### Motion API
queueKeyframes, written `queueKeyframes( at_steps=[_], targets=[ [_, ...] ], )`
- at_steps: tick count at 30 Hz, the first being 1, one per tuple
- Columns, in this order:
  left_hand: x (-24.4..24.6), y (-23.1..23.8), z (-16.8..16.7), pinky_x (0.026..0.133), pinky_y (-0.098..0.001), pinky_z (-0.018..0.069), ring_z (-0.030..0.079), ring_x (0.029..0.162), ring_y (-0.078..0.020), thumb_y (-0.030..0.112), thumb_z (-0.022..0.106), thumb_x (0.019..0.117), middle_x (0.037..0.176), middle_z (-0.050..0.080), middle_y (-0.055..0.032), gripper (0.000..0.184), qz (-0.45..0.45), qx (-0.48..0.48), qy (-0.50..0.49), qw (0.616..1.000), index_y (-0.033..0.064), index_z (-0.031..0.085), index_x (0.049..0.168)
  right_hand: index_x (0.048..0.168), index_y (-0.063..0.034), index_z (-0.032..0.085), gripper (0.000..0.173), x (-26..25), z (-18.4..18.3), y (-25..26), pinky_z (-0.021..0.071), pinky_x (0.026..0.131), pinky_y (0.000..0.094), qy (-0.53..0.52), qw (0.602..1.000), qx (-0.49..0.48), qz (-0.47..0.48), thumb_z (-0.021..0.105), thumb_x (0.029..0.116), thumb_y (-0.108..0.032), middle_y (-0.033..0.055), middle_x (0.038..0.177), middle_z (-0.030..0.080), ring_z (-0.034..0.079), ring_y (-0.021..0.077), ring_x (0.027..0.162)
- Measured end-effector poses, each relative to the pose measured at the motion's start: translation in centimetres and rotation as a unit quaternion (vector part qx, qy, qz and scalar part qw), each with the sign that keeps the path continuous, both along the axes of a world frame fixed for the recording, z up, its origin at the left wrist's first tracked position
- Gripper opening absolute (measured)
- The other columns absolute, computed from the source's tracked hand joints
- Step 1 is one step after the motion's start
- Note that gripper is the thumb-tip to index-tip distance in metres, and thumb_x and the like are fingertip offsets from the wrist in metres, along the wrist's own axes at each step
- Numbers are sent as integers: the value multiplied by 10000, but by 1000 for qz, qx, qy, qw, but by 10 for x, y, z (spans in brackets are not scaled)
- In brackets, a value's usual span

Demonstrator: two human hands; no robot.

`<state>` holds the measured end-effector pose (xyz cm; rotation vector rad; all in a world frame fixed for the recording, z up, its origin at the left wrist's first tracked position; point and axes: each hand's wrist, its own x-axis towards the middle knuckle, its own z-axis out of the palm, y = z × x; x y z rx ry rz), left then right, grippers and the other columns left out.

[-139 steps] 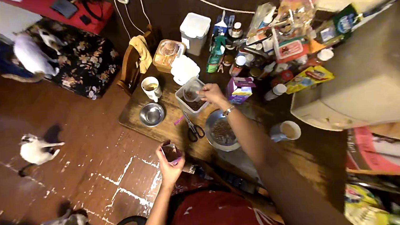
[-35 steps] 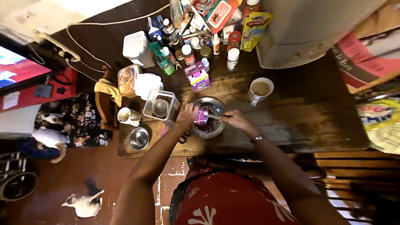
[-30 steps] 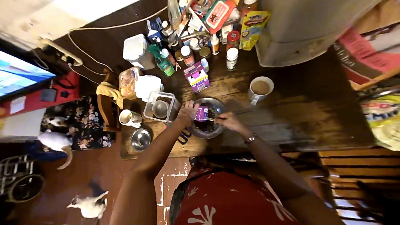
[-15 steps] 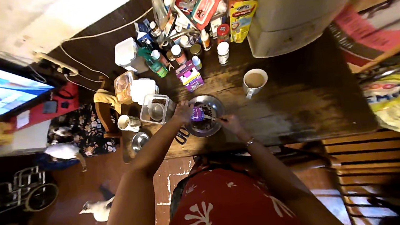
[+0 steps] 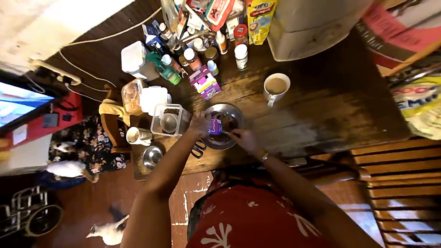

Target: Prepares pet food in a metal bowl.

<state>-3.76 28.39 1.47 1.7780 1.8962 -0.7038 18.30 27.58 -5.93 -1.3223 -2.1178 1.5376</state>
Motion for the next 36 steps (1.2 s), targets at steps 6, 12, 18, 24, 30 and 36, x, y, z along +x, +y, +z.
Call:
queueKeyframes(
  at_steps=[6, 12, 18, 24, 30, 36],
  targets=[
    [-12, -17, 3, 1044, -629, 439, 332, 1439, -489, 314, 900, 734, 1561, 348, -277, 1037, 85, -13, 4, 996, 75, 342, 1576, 1222, -105, 725, 354, 13, 9, 2, 518, 923, 633, -127, 991, 28, -13, 512, 1079, -350, 183, 1148, 729, 692, 403, 1079],
    [-35, -43, -11, 1058, -629, 440, 395, 1408, -492, 243, 902, 732, 1525, 383, -319, 962, 161, 90, -91, 979, 5, 389, 1510, 1240, -138, 723, 362, 32, 11, -1, 522, 934, 616, -175, 984, 22, -25, 504, 1075, -375, 165, 1156, 737, 696, 384, 1097],
    [-31, -83, -22, 1055, -570, 482, 562, 1270, -450, 155, 922, 697, 1396, 532, -301, 887, 141, 336, -208, 908, -51, 452, 1420, 1252, -112, 723, 361, 44, 14, -5, 526, 926, 613, -144, 988, 43, -31, 509, 1080, -345, 185, 1146, 738, 703, 398, 1076],
    [-23, -96, -30, 1086, -512, 475, 550, 1298, -429, 160, 924, 694, 1437, 495, -308, 984, 143, 419, -233, 866, -65, 365, 1472, 1234, -88, 737, 359, 52, 9, -13, 548, 914, 592, -74, 993, 69, -61, 546, 1066, -341, 171, 1119, 748, 721, 369, 1028],
    [-30, -87, -35, 1064, -585, 457, 512, 1296, -503, 182, 926, 682, 1378, 530, -332, 861, 127, 351, -178, 910, -57, 507, 1395, 1153, -47, 763, 314, 65, 31, -19, 581, 839, 531, -1, 990, 116, -84, 606, 1034, -292, 170, 1010, 759, 737, 316, 899],
    [-22, -54, -8, 1057, -645, 405, 389, 1402, -496, 213, 885, 762, 1490, 445, -294, 886, 110, 140, -74, 981, 44, 448, 1515, 1179, -46, 742, 358, 68, 42, -5, 541, 901, 581, -115, 989, 58, -69, 557, 1062, -329, 191, 1066, 744, 717, 369, 992]
  ],
)
